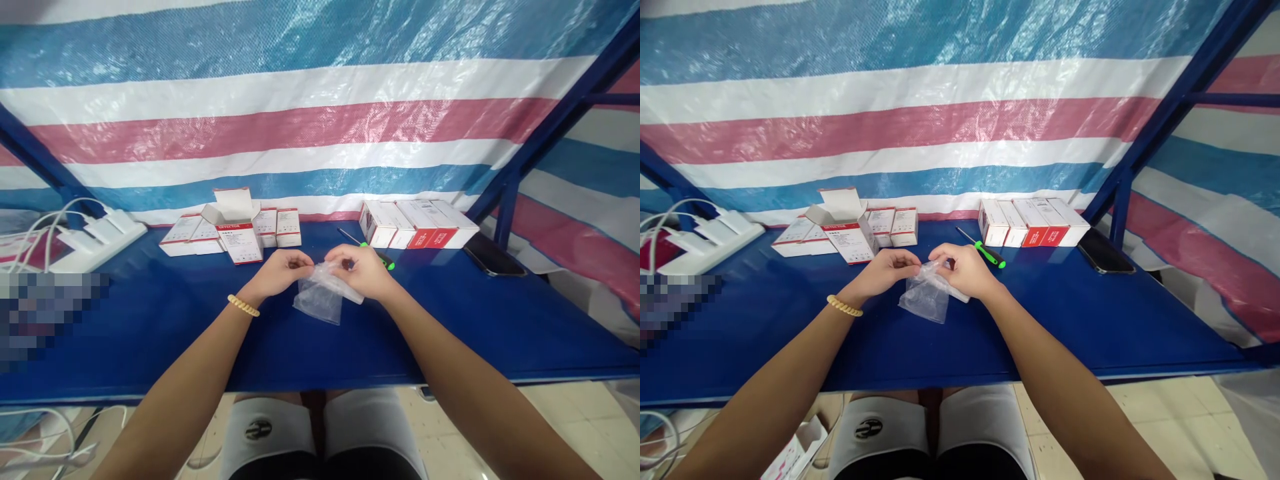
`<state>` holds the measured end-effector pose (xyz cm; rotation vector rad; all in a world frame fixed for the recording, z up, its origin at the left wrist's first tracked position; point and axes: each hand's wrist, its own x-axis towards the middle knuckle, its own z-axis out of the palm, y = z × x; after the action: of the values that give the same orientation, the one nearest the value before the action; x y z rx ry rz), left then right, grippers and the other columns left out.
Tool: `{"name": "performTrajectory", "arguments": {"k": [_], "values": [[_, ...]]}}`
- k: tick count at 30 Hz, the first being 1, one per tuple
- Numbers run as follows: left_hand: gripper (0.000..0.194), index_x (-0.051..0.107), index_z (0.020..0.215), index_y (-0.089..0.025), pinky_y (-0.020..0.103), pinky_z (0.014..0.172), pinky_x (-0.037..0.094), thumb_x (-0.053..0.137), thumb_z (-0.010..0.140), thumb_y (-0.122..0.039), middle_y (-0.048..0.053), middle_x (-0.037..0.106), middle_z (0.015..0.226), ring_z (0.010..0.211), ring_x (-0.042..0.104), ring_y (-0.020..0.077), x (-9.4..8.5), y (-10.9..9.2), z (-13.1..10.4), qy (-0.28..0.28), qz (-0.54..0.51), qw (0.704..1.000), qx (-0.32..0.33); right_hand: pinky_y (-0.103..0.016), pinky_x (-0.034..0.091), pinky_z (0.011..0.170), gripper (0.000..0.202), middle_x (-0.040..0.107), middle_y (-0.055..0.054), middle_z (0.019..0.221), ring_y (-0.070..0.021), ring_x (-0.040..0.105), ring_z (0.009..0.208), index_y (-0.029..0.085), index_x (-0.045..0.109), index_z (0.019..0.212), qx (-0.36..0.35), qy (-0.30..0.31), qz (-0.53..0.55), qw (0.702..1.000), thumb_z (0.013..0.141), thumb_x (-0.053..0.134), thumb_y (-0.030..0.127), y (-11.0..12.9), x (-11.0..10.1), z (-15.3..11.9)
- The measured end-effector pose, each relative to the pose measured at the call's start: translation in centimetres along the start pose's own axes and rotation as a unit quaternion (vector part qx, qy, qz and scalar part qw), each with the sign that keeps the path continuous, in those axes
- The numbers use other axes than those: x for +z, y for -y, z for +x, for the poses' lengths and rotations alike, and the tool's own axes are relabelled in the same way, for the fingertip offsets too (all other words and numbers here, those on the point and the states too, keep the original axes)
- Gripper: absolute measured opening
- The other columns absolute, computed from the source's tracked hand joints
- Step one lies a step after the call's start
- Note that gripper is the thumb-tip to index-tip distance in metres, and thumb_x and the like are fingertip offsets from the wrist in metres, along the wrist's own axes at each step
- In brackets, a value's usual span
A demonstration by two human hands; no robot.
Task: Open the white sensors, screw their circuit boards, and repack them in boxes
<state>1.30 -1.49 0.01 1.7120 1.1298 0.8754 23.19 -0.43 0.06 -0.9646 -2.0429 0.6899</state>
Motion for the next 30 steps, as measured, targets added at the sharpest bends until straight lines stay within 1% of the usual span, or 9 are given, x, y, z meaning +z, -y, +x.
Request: {"name": "performTrajectory", "arguments": {"k": [4, 10, 13, 16, 19, 21, 24, 27, 30], "values": [[0.022, 0.066, 0.077, -0.016, 0.027, 0.061, 0.044, 0.069, 0.076, -0.037, 0.001, 0.065, 0.068, 0.062, 0.056, 0.0127, -0.14, 0.11, 0.14, -0.021, 0.017, 0.999, 0.026, -0.028, 0.048, 0.066, 0.025, 0.075, -0.003, 0.080, -0.0153, 0.064, 0.067, 0.018, 0.068, 0.101, 0.018, 0.022, 0.019, 0.999, 0.078, 0.058, 0.019, 0.20, -0.42, -0.06], [0.019, 0.055, 0.076, -0.018, 0.026, 0.059, 0.043, 0.055, 0.085, -0.036, -0.001, 0.060, 0.064, 0.059, 0.054, 0.0123, 0.03, 0.14, 0.26, -0.067, 0.014, 0.997, 0.047, -0.026, 0.046, 0.062, 0.025, 0.073, -0.001, 0.074, -0.0146, 0.063, 0.063, 0.018, 0.063, 0.102, 0.051, 0.043, 0.077, 0.995, 0.078, 0.060, 0.025, 0.14, -0.70, 0.05], [0.021, 0.052, 0.079, -0.019, 0.026, 0.059, 0.042, 0.051, 0.088, -0.038, -0.002, 0.059, 0.065, 0.060, 0.054, 0.0128, 0.18, 0.26, 0.21, -0.075, 0.027, 0.995, 0.061, -0.026, 0.046, 0.061, 0.029, 0.072, -0.001, 0.075, -0.0139, 0.061, 0.063, 0.018, 0.062, 0.104, 0.034, 0.033, 0.091, 0.995, 0.076, 0.063, 0.025, -0.09, -0.75, 0.06], [0.024, 0.053, 0.080, -0.019, 0.027, 0.062, 0.043, 0.047, 0.092, -0.038, -0.001, 0.060, 0.067, 0.063, 0.055, 0.0135, 0.20, 0.25, 0.07, -0.065, 0.069, 0.992, 0.081, -0.027, 0.046, 0.062, 0.035, 0.072, -0.002, 0.080, -0.0139, 0.061, 0.064, 0.018, 0.061, 0.107, 0.017, 0.042, 0.112, 0.993, 0.075, 0.067, 0.030, -0.31, -0.75, 0.03], [0.026, 0.055, 0.079, -0.018, 0.027, 0.063, 0.042, 0.044, 0.093, -0.038, -0.001, 0.060, 0.068, 0.064, 0.054, 0.0140, 0.15, 0.04, -0.03, -0.058, 0.114, 0.988, 0.087, -0.028, 0.047, 0.061, 0.029, 0.071, -0.003, 0.078, -0.0148, 0.062, 0.065, 0.018, 0.065, 0.099, 0.037, 0.034, 0.132, 0.990, 0.078, 0.067, 0.039, -0.41, -0.62, 0.02], [0.027, 0.056, 0.077, -0.018, 0.028, 0.065, 0.042, 0.044, 0.093, -0.037, -0.001, 0.060, 0.069, 0.065, 0.054, 0.0142, 0.12, -0.11, -0.07, -0.067, 0.126, 0.986, 0.089, -0.028, 0.047, 0.060, 0.025, 0.070, -0.003, 0.074, -0.0154, 0.063, 0.064, 0.018, 0.067, 0.091, 0.056, 0.022, 0.133, 0.989, 0.079, 0.066, 0.039, -0.41, -0.54, 0.04], [0.027, 0.057, 0.077, -0.018, 0.029, 0.071, 0.044, 0.044, 0.093, -0.035, 0.001, 0.063, 0.073, 0.071, 0.057, 0.0155, 0.12, -0.23, -0.10, -0.107, 0.121, 0.983, 0.088, -0.028, 0.047, 0.060, 0.021, 0.071, -0.003, 0.073, -0.0158, 0.064, 0.063, 0.019, 0.067, 0.091, 0.077, 0.011, 0.131, 0.988, 0.080, 0.063, 0.036, -0.34, -0.58, 0.13], [0.023, 0.056, 0.080, -0.019, 0.030, 0.073, 0.045, 0.043, 0.093, -0.033, 0.001, 0.063, 0.075, 0.074, 0.058, 0.0164, 0.27, -0.27, -0.16, -0.159, 0.120, 0.977, 0.075, -0.028, 0.047, 0.057, 0.026, 0.070, -0.001, 0.066, -0.0153, 0.062, 0.057, 0.019, 0.066, 0.101, 0.092, -0.004, 0.111, 0.990, 0.084, 0.058, 0.038, -0.29, -0.68, 0.24], [0.022, 0.054, 0.078, -0.020, 0.029, 0.072, 0.044, 0.044, 0.093, -0.033, 0.001, 0.063, 0.075, 0.073, 0.057, 0.0158, 0.59, -0.30, -0.17, -0.175, 0.076, 0.979, 0.070, -0.028, 0.046, 0.056, 0.028, 0.066, 0.000, 0.061, -0.0149, 0.060, 0.053, 0.018, 0.064, 0.103, 0.091, -0.017, 0.076, 0.993, 0.087, 0.053, 0.040, -0.32, -0.66, 0.34]]}}
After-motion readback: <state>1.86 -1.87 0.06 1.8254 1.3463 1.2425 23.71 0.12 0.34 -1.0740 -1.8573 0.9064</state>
